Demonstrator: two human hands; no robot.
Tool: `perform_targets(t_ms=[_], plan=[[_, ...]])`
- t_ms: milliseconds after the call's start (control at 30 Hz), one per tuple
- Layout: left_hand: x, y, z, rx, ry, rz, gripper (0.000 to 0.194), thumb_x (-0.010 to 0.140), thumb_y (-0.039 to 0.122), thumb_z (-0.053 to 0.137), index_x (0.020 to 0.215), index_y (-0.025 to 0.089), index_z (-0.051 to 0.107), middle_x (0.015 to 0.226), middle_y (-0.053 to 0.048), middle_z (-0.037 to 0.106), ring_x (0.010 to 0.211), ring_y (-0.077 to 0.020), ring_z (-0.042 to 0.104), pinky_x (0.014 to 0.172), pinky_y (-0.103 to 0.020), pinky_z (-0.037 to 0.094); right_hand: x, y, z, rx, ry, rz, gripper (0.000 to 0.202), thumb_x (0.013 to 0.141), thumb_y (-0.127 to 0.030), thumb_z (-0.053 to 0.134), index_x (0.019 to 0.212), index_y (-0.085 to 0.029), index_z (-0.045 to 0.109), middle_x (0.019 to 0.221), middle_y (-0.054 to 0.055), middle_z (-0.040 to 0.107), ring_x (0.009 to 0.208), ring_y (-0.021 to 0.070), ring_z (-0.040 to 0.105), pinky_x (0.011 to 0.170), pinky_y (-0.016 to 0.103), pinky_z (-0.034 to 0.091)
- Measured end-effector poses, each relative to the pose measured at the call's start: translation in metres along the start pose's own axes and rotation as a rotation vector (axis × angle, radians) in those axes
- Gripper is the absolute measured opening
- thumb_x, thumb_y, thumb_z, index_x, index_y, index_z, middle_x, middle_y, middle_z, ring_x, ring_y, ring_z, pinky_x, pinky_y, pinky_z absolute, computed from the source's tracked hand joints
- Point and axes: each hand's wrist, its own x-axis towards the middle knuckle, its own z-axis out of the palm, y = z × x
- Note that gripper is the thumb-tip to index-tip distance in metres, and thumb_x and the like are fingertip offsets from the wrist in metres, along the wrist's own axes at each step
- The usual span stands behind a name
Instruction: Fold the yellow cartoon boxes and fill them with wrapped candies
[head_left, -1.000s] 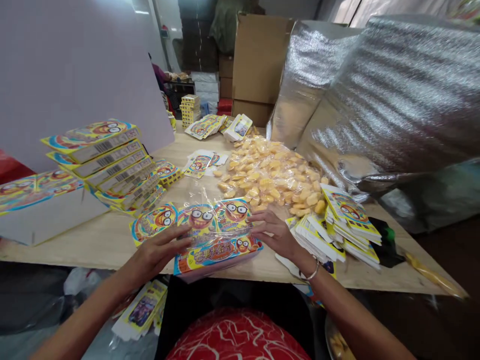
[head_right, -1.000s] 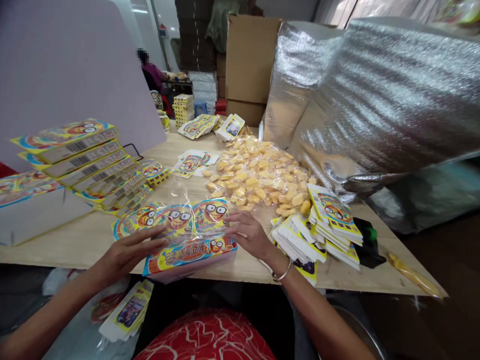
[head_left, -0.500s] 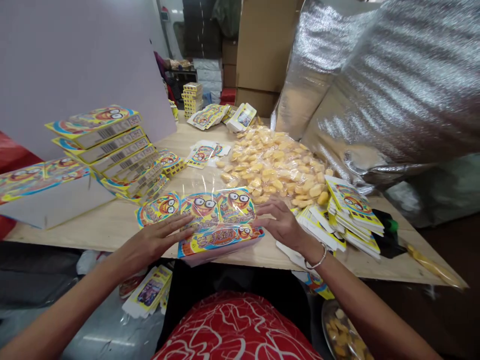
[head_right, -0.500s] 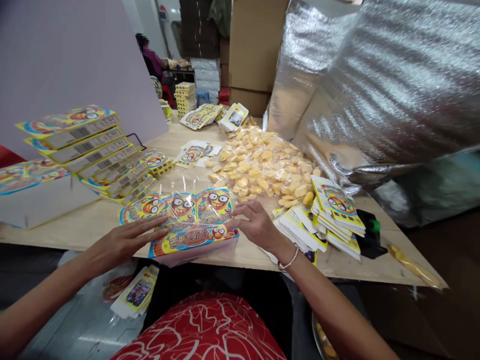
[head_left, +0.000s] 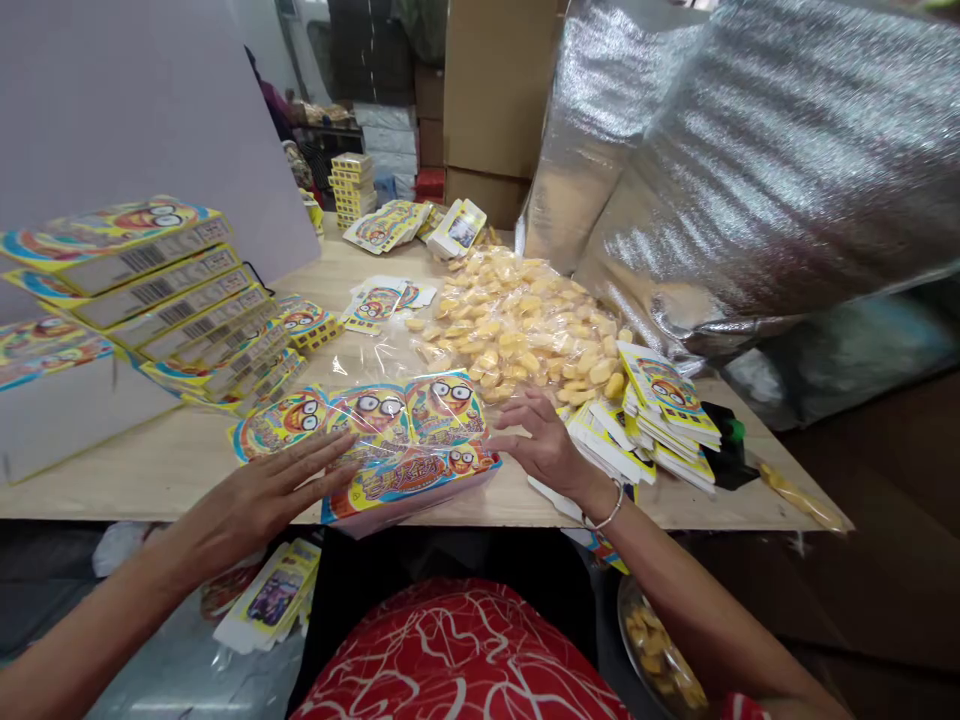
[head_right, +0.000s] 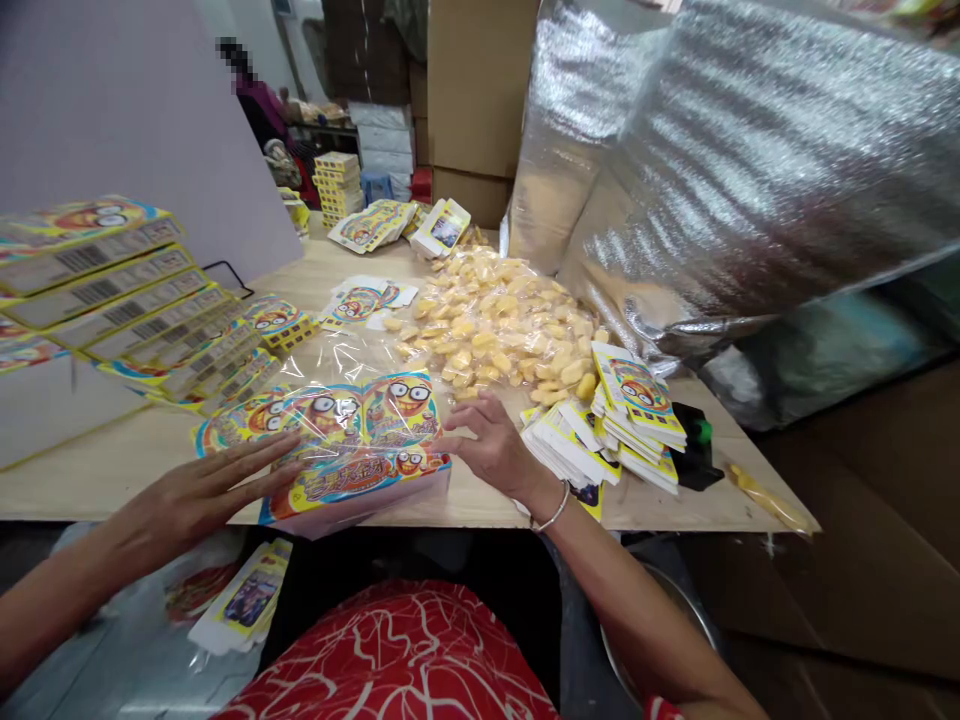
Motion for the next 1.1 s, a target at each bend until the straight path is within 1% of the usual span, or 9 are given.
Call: perform_targets(t_ms=[67, 167, 233, 367, 533, 700, 900, 1000, 1100], plan=[[0.001, 0.005, -0.007, 0.030, 0.024, 0.019, 0.061, 0.091, 0.006, 0.033, 0.146, 0.032, 0.028, 0.151, -0.004, 0.037, 0.134, -0.0240, 0.043, 0.103, -0.040, 0.046, 0.000, 0.000, -0.001, 0.009, 0.000, -0.007, 0.023, 0.087, -0.012, 0.060, 0.096, -0.031, 0.070, 0.092, 0.000, 0.064, 0.102, 0.0182, 0.055, 0.101, 0.043, 0.038], [-0.001, 0.010, -0.016, 0.012, 0.097, -0.027, 0.061, 0.090, 0.006, 0.032, 0.146, 0.032, 0.029, 0.152, -0.002, 0.036, 0.134, -0.0235, 0.043, 0.106, -0.040, 0.044, 0.003, -0.003, -0.007, 0.018, 0.003, 0.025, 0.024, 0.088, -0.011, 0.058, 0.093, -0.031, 0.070, 0.088, 0.000, 0.064, 0.100, 0.0173, 0.056, 0.101, 0.042, 0.038], [-0.002, 0.010, -0.018, 0.007, 0.131, -0.042, 0.061, 0.090, 0.006, 0.031, 0.145, 0.033, 0.030, 0.151, 0.000, 0.037, 0.134, -0.0224, 0.043, 0.107, -0.039, 0.043, 0.005, -0.004, -0.010, 0.021, 0.008, 0.048, 0.025, 0.089, -0.010, 0.056, 0.092, -0.031, 0.070, 0.087, 0.000, 0.064, 0.098, 0.0170, 0.057, 0.101, 0.043, 0.037], [-0.004, 0.004, -0.010, 0.058, 0.083, 0.020, 0.062, 0.090, 0.004, 0.031, 0.145, 0.032, 0.032, 0.152, -0.002, 0.037, 0.136, -0.0231, 0.040, 0.105, -0.039, 0.045, 0.005, -0.003, -0.011, -0.010, 0.017, 0.024, 0.025, 0.088, -0.009, 0.057, 0.092, -0.030, 0.070, 0.086, 0.000, 0.064, 0.098, 0.0168, 0.057, 0.102, 0.043, 0.036], [-0.005, 0.001, 0.000, 0.016, 0.011, -0.014, 0.063, 0.090, 0.005, 0.034, 0.146, 0.033, 0.028, 0.152, -0.003, 0.034, 0.137, -0.0248, 0.038, 0.104, -0.041, 0.045, -0.003, 0.001, -0.003, -0.044, 0.019, -0.012, 0.023, 0.089, -0.010, 0.057, 0.091, -0.028, 0.070, 0.085, 0.000, 0.064, 0.098, 0.0168, 0.057, 0.101, 0.043, 0.036], [-0.010, 0.001, 0.005, 0.012, -0.010, -0.036, 0.063, 0.090, 0.006, 0.032, 0.145, 0.035, 0.029, 0.152, -0.001, 0.034, 0.137, -0.0238, 0.038, 0.104, -0.040, 0.045, -0.007, 0.003, 0.001, -0.050, 0.003, -0.020, 0.021, 0.088, -0.012, 0.059, 0.094, -0.029, 0.069, 0.087, 0.000, 0.064, 0.099, 0.0165, 0.056, 0.101, 0.042, 0.037], [-0.009, -0.003, 0.009, -0.015, -0.045, -0.014, 0.065, 0.088, 0.005, 0.033, 0.146, 0.035, 0.027, 0.150, 0.000, 0.040, 0.135, -0.0214, 0.042, 0.108, -0.041, 0.041, -0.008, 0.002, 0.002, -0.082, -0.128, -0.089, 0.026, 0.091, -0.011, 0.054, 0.107, -0.029, 0.065, 0.090, 0.000, 0.065, 0.101, 0.0174, 0.054, 0.103, 0.044, 0.036], [-0.005, 0.002, 0.005, -0.080, -0.058, -0.023, 0.062, 0.088, 0.013, 0.040, 0.145, 0.033, 0.030, 0.149, -0.001, 0.041, 0.135, -0.0233, 0.041, 0.109, -0.042, 0.039, -0.011, 0.000, -0.002, -0.072, -0.189, -0.074, 0.029, 0.090, -0.010, 0.053, 0.111, -0.028, 0.064, 0.091, 0.002, 0.064, 0.102, 0.0190, 0.053, 0.102, 0.045, 0.036], [0.005, 0.016, 0.003, -0.158, -0.020, -0.138, 0.048, 0.089, 0.027, 0.043, 0.137, 0.029, 0.046, 0.145, -0.004, 0.048, 0.133, -0.0254, 0.044, 0.107, -0.043, 0.040, -0.007, -0.006, -0.009, 0.014, -0.203, 0.028, 0.031, 0.086, -0.007, 0.050, 0.106, -0.025, 0.067, 0.090, 0.003, 0.063, 0.099, 0.0200, 0.054, 0.096, 0.044, 0.040]])
